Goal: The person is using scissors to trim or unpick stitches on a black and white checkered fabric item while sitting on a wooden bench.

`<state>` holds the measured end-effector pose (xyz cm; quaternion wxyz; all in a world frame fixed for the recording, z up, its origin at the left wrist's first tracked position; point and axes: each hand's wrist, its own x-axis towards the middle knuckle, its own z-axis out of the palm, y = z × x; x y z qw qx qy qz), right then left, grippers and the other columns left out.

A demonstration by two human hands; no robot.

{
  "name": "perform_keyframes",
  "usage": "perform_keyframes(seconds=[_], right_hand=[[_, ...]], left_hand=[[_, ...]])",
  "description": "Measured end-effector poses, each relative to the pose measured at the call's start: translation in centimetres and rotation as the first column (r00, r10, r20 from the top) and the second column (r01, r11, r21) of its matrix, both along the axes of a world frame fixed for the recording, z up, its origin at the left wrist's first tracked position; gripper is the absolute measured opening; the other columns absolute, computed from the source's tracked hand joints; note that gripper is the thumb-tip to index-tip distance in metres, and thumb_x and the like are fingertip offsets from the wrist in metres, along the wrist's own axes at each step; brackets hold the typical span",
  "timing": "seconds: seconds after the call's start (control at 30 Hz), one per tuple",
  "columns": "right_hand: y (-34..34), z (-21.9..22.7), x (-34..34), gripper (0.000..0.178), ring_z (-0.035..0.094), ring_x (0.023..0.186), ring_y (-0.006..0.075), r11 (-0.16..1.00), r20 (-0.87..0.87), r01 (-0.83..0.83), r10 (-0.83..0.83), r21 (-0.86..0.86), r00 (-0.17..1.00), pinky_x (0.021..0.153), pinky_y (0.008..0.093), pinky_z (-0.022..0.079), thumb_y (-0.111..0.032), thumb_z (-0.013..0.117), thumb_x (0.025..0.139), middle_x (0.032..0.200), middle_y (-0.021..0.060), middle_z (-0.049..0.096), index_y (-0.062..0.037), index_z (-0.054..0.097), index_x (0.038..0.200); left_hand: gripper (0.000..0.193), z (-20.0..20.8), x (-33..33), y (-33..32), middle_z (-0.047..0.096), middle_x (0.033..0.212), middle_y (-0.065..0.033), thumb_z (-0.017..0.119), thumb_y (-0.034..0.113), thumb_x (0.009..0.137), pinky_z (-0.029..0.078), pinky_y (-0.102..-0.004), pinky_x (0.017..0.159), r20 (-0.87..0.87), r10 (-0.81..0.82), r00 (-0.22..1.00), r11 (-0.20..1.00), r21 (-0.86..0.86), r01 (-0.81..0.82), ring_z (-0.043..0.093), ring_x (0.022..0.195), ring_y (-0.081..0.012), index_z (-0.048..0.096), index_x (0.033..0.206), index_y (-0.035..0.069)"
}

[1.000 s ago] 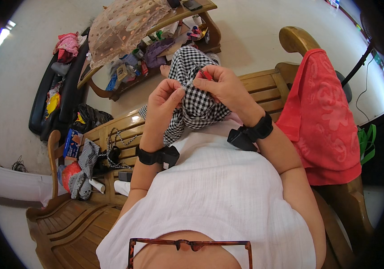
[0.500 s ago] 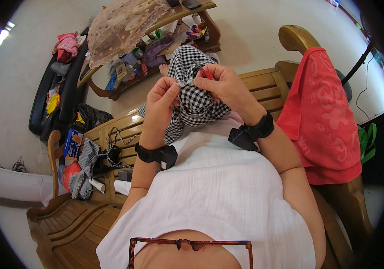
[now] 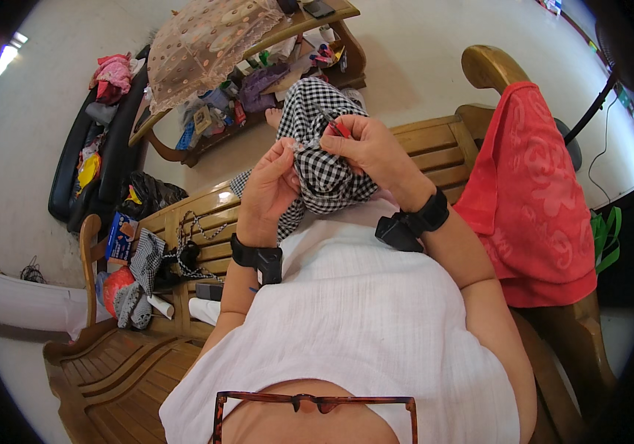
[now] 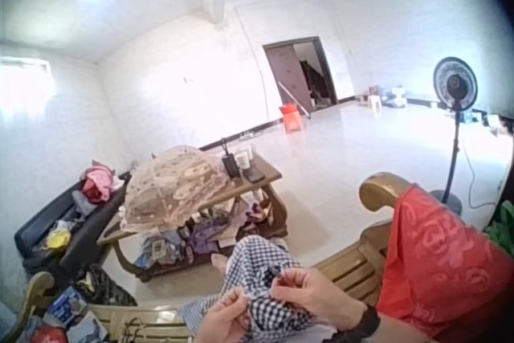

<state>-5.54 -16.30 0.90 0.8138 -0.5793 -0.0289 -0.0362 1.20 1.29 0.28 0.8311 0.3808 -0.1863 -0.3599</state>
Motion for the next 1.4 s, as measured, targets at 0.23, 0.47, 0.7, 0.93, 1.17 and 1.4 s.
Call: perform_keyframes(seconds=[0.23, 0.47, 0.7, 0.93, 1.17, 1.4], right_hand=[[-0.2, 0.2, -0.1, 0.013, 0.035, 0.043, -0.0006, 0.998, -0.020, 0.067, -0.068, -0.012, 0.998, 0.038, 0.0151, 0.026, -0.020, 0.063, 0.080, 0.059, -0.0077, 0.047, -0.0085, 0.057, 0.080], [-1.2, 0.0, 0.2, 0.013, 0.034, 0.042, -0.0008, 0.996, 0.046, 0.089, -0.087, -0.033, 0.995, 0.037, 0.0153, 0.026, -0.021, 0.062, 0.081, 0.058, -0.0085, 0.045, -0.0087, 0.056, 0.080], [-0.7, 0.6, 0.4, 0.014, 0.033, 0.041, -0.0013, 0.993, 0.075, 0.084, -0.077, -0.088, 0.994, 0.037, 0.0147, 0.025, -0.021, 0.062, 0.081, 0.059, -0.0089, 0.044, -0.0094, 0.054, 0.080], [-1.2, 0.6, 1.9, 0.013, 0.036, 0.042, 0.0004, 0.995, 0.042, 0.070, -0.067, -0.067, 0.997, 0.037, 0.0164, 0.027, -0.021, 0.063, 0.080, 0.057, -0.0077, 0.046, -0.0089, 0.057, 0.079], [-5.0, -0.9, 6.1, 0.010, 0.032, 0.041, -0.0005, 0.991, 0.016, 0.120, -0.121, 0.052, 0.992, 0.037, 0.0158, 0.021, -0.020, 0.061, 0.080, 0.056, -0.0098, 0.044, -0.0117, 0.055, 0.077], [-6.6, -4.8, 6.6, 0.011, 0.034, 0.043, -0.0002, 0.996, -0.159, 0.076, -0.084, -0.056, 0.984, 0.039, 0.0159, 0.025, -0.019, 0.061, 0.080, 0.057, -0.0081, 0.044, -0.0096, 0.056, 0.077]], left_hand=[[0.008, -0.7, 1.1, 1.5, 0.054, 0.081, -0.0008, 0.049, 0.011, 0.088, 0.044, -0.0162, 0.055, -0.113, -0.104, 0.988, 0.974, -0.213, 0.078, 0.052, 0.065, -0.0048, 0.050, 0.094, 0.005], [0.005, 1.6, 0.8, 1.4, 0.054, 0.096, -0.0064, 0.051, 0.010, 0.087, 0.043, -0.0177, 0.062, 0.252, 0.180, 0.951, 0.974, 0.089, -0.208, 0.049, 0.074, -0.0066, 0.051, 0.086, 0.005], [0.006, 2.4, 0.0, -0.6, 0.057, 0.092, -0.0041, 0.056, 0.007, 0.083, 0.040, -0.0170, 0.062, 0.667, 0.078, 0.741, 0.922, 0.234, -0.308, 0.047, 0.072, -0.0038, 0.051, 0.082, 0.005], [0.009, 2.8, 2.4, -1.2, 0.055, 0.075, 0.0005, 0.058, 0.008, 0.081, 0.040, -0.0177, 0.060, 0.577, 0.140, 0.804, 0.900, 0.265, -0.347, 0.048, 0.066, -0.0042, 0.050, 0.083, 0.004], [0.013, 4.0, 12.0, -2.5, 0.056, 0.078, -0.0012, 0.058, 0.005, 0.082, 0.045, -0.0199, 0.061, 0.423, 0.190, 0.886, 0.948, 0.156, -0.278, 0.054, 0.066, -0.0088, 0.051, 0.092, 0.004], [0.010, 3.9, 23.7, -4.4, 0.061, 0.079, -0.0025, 0.061, 0.008, 0.081, 0.047, -0.0190, 0.059, 0.414, 0.296, 0.861, 0.860, 0.277, -0.429, 0.057, 0.066, -0.0078, 0.058, 0.089, 0.004]])
